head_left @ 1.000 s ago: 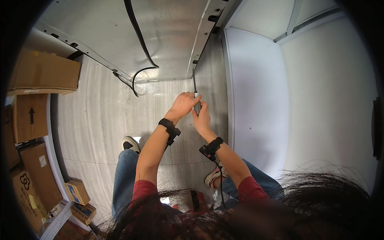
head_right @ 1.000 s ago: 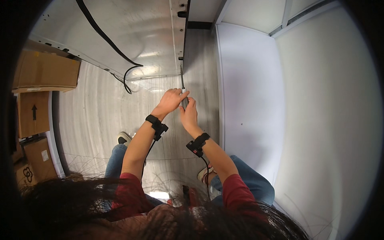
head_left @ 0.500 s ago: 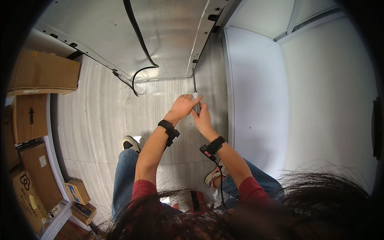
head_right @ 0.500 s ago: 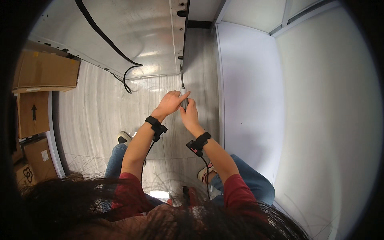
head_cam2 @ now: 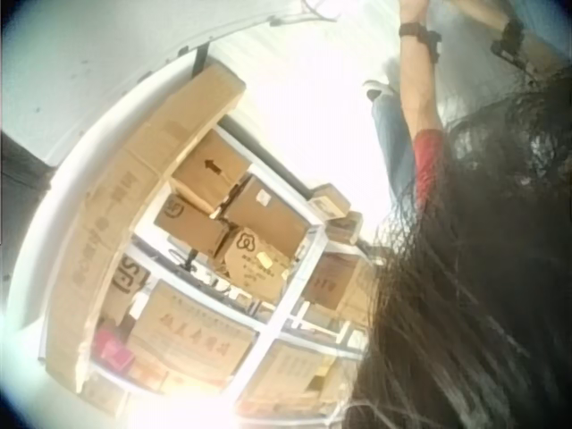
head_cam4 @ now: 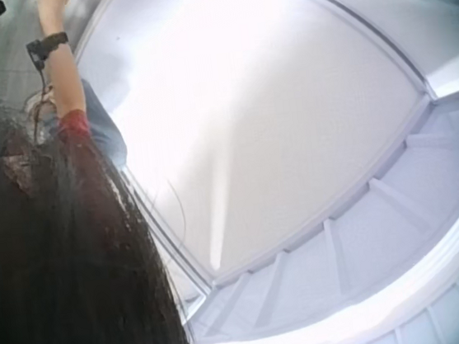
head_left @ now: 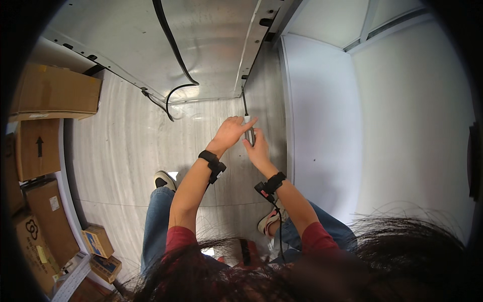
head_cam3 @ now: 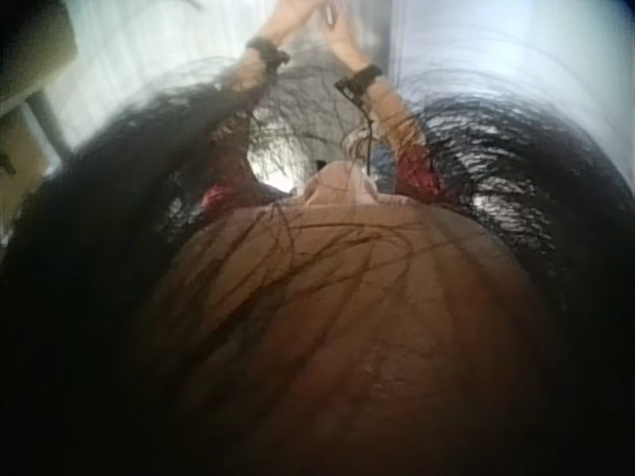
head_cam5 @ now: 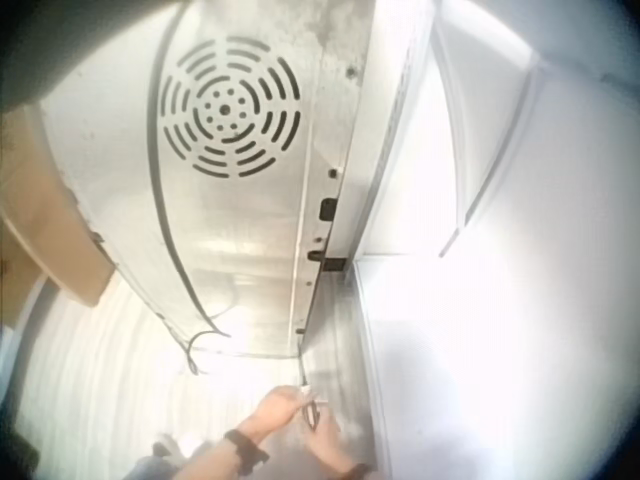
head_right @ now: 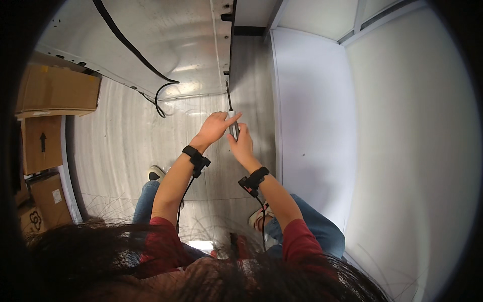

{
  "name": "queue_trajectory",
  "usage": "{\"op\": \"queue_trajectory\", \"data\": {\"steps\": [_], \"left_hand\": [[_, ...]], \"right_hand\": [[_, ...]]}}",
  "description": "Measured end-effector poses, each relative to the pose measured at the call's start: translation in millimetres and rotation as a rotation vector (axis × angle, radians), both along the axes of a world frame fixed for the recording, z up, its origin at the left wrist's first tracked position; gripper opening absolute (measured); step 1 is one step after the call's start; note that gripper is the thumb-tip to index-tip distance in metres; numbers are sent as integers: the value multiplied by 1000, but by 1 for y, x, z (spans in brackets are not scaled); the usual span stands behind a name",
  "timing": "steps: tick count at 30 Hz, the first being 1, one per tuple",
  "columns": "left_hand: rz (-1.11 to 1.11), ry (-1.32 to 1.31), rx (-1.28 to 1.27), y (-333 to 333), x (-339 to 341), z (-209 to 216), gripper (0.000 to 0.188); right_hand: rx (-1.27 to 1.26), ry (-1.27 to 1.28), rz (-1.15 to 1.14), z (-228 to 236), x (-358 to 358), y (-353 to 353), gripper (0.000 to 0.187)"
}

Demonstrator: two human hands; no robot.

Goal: The person uses a screwdriver to remove screws from the back panel of a white appliance. After removing the screws, the person detaches and removes the metal back panel.

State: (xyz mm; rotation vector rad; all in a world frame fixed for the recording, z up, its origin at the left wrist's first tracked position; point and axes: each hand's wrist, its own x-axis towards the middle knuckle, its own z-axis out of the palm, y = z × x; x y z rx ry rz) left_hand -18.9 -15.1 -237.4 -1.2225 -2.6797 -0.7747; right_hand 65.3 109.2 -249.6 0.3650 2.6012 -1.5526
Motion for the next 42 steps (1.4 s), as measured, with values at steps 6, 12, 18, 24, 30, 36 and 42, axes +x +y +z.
{"op": "queue_trajectory", "data": {"steps": [6,12,18,24,30,36,42], "left_hand": [[10,7,46,1,1,-10,46],[39,-1,50,-3,4,-1,46],[246,49,58,0,-5,5,33],[379,-200,35,12,6,4,31],[487,-580,89,23,4,4,48],[548,-558,199,22,5,-14,47],[567,-573,152,18,8,-14,49]], "right_hand": [[191,126,9,5,-3,-5,45],[-641,-293,-14,22,-9,1,47],[113,62,49,14,-10,-6,42],[507,104,52,24,-11,-16,42],[453,77,47,26,-10,-10,48],[-64,54,18,4,7,0,46],[-676,-273,-31,-2,6,1,38]]}}
